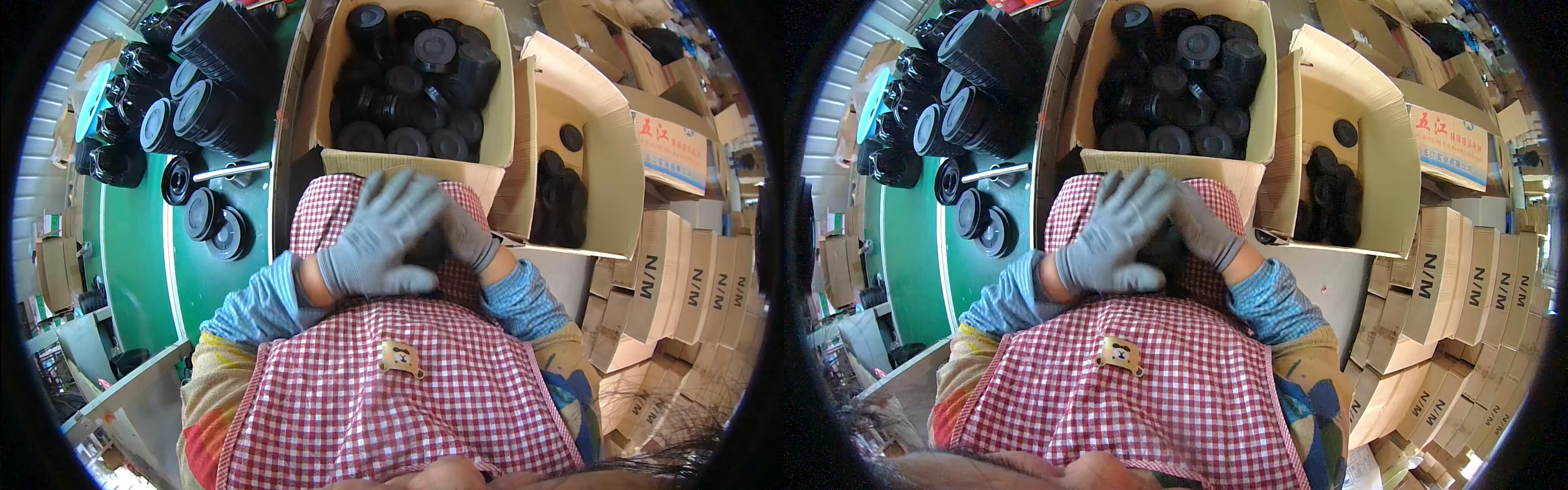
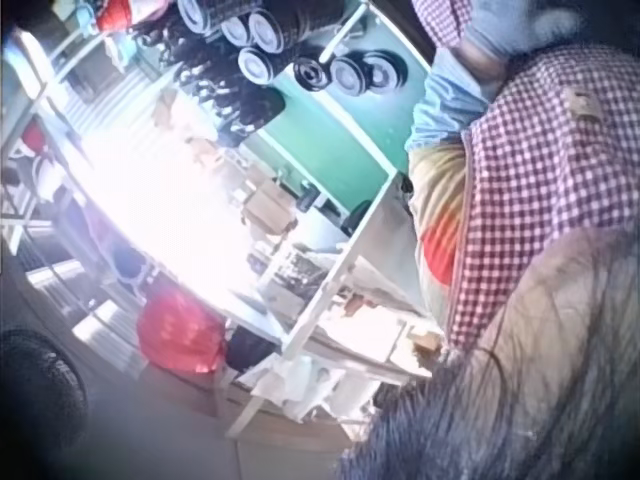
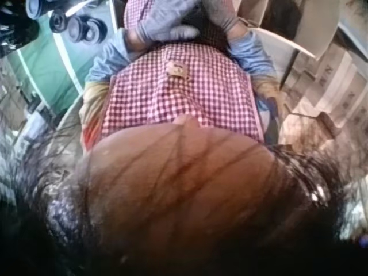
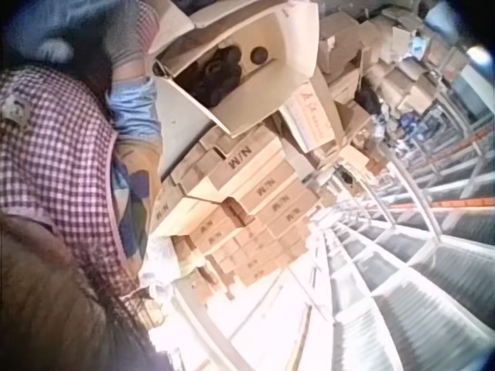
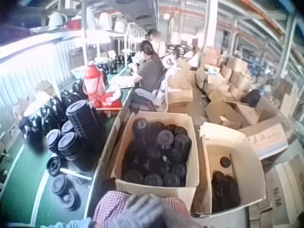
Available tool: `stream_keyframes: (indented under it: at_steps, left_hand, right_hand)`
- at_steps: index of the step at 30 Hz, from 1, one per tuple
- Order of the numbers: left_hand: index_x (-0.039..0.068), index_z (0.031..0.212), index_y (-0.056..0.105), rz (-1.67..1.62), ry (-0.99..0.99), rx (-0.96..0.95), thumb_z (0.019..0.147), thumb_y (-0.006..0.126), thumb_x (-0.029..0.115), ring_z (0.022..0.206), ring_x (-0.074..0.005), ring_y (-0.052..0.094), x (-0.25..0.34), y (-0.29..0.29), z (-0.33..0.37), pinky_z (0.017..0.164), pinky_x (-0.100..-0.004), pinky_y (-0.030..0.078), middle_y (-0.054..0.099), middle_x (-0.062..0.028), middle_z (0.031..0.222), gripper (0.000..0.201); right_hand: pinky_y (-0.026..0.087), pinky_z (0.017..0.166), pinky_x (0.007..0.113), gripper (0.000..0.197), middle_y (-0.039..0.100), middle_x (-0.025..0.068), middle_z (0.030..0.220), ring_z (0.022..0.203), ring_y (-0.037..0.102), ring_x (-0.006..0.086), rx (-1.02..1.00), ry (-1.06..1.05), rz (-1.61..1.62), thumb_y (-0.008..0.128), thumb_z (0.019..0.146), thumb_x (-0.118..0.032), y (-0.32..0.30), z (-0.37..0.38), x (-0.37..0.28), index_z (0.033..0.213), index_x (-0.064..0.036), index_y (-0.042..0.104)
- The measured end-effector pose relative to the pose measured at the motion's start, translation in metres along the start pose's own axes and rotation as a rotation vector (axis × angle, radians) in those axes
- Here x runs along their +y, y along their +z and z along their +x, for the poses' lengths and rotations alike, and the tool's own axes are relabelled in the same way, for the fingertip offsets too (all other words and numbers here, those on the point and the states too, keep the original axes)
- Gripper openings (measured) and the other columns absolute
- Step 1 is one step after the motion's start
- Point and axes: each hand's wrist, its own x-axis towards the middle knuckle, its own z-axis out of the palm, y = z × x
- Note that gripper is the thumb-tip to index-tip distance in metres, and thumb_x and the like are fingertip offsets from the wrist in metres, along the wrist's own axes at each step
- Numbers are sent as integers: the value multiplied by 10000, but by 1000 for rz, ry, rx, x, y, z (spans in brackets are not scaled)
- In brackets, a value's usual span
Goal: The person repeatedly picks up black cylindrical containers and circular lids from a cardboard box, places the lids onto the containers, and then sets the assembled units on a green workbench. The process is repeated continuously with multiple units.
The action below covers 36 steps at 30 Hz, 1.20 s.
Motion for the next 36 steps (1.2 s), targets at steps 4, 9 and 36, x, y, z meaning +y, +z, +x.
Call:
stream_keyframes:
  at_steps: [4, 9, 36]
  left_hand:
    - [73, 1585, 288, 110, -200, 108, 857, 468, 819, 1499, -493, 236, -58, 7, 0, 1200, -645, 99, 302, -255, 1615, 1058]
    - [21, 1579, 282, 93, -112, 47, 930, 473, 716, 1510, -471, 225, -50, 7, 5, 1218, -598, 113, 302, -268, 1609, 969]
    - [120, 1362, 595, -469, 93, -440, 1009, 599, 288, 1328, -212, 534, -82, 21, 71, 1134, -390, 411, 583, -94, 1408, 392]
  right_hand:
    - [303, 1177, 513, 458, 535, 231, 1417, 1379, 432, 417, -45, -159, -190, 441, 1045, -304, 4, -11, -31, 1377, -5, 544]
    - [265, 1185, 557, 624, 468, 270, 1475, 1403, 395, 452, -16, -118, -488, 421, 1035, -465, 8, -10, -17, 1442, 4, 487]
    - [89, 1232, 598, 770, 347, 134, 1611, 1532, 194, 376, -362, -292, -502, 688, 831, -585, -44, 40, -16, 1444, -138, 554]
